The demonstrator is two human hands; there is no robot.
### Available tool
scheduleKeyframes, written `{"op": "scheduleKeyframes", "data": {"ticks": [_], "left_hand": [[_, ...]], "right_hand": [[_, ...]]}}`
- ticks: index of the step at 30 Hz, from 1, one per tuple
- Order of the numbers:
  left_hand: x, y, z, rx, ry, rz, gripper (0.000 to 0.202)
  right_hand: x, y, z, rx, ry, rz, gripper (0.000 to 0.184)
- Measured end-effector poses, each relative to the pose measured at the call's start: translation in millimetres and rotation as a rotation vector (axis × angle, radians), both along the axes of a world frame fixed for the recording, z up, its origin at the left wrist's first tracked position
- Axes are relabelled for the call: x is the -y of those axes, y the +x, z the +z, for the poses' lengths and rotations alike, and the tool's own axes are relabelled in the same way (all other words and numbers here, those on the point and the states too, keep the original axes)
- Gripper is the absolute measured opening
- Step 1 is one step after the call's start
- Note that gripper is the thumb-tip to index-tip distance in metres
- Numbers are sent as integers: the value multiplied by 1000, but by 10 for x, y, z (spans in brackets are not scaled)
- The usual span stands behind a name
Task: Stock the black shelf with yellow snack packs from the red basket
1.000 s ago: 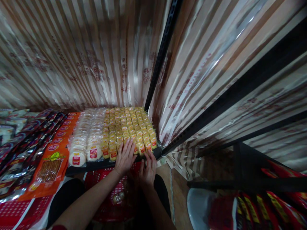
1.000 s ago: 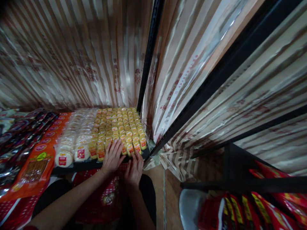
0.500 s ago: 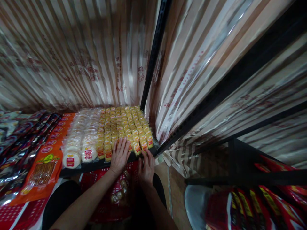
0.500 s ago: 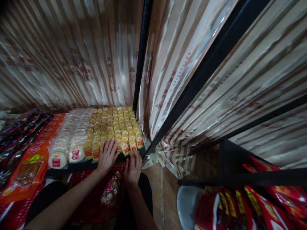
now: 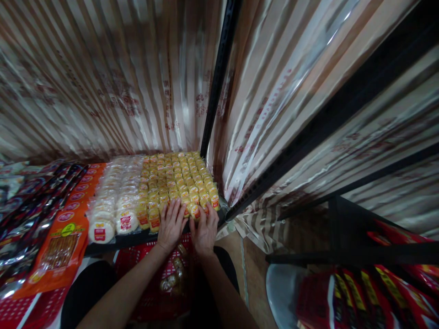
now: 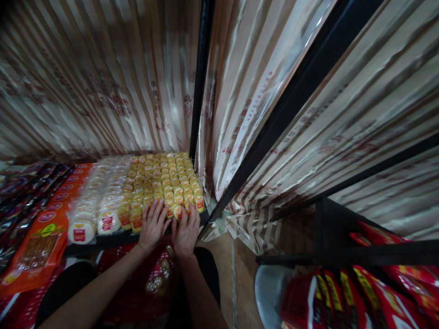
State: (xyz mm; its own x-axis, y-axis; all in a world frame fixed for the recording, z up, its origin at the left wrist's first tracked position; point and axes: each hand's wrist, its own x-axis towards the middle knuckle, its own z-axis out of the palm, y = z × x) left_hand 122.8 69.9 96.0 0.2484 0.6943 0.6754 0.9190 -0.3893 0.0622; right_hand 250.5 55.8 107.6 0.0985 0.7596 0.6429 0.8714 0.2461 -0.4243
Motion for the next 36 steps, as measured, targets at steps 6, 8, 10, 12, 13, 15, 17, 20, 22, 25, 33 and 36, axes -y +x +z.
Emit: {"op": "scheduleKeyframes", "data": {"ticks": [6,8,10,12,13,15,17,20,22,25,33,36], "left_hand": [[5,-3,-7,-11,-21,-5,48],[5,-4,-13,-13,-22,-2,48],[7,-5,-17,-18,-22,0,49],[10,-6,-18,-23,-29,0,51],[12,-6,-18,-24,-33,1,52],[13,-7,-17,-21,-34,2,53],[11,-7,-18,-16,-26,0,53],[6,-4,-21,-12,-11,-8,52],[3,-1,-20,-11,-1,-6,52],[3,2,-13,-13,9,-2,49],[14,0,-12,-3,19,-18,51],[41,17,-29,12,60,-51,51]], "right_hand": [[4,-48,-15,-105,5,-11,34],[4,-53,-20,-125,3,-31,33],[2,-54,-25,-130,-4,-48,33],[-4,-55,-30,-123,-12,-50,32],[-8,-57,-31,-121,-18,-48,32],[-20,-65,-28,-126,-25,-52,31],[-37,-72,-17,-139,-21,-69,31],[-68,-76,3,-156,-6,-89,31],[-86,-78,7,-162,-6,-94,31],[-98,-89,-2,-166,-10,-104,31],[-54,-82,-7,-163,37,-70,31],[-51,-55,-46,-161,11,-72,31]]}}
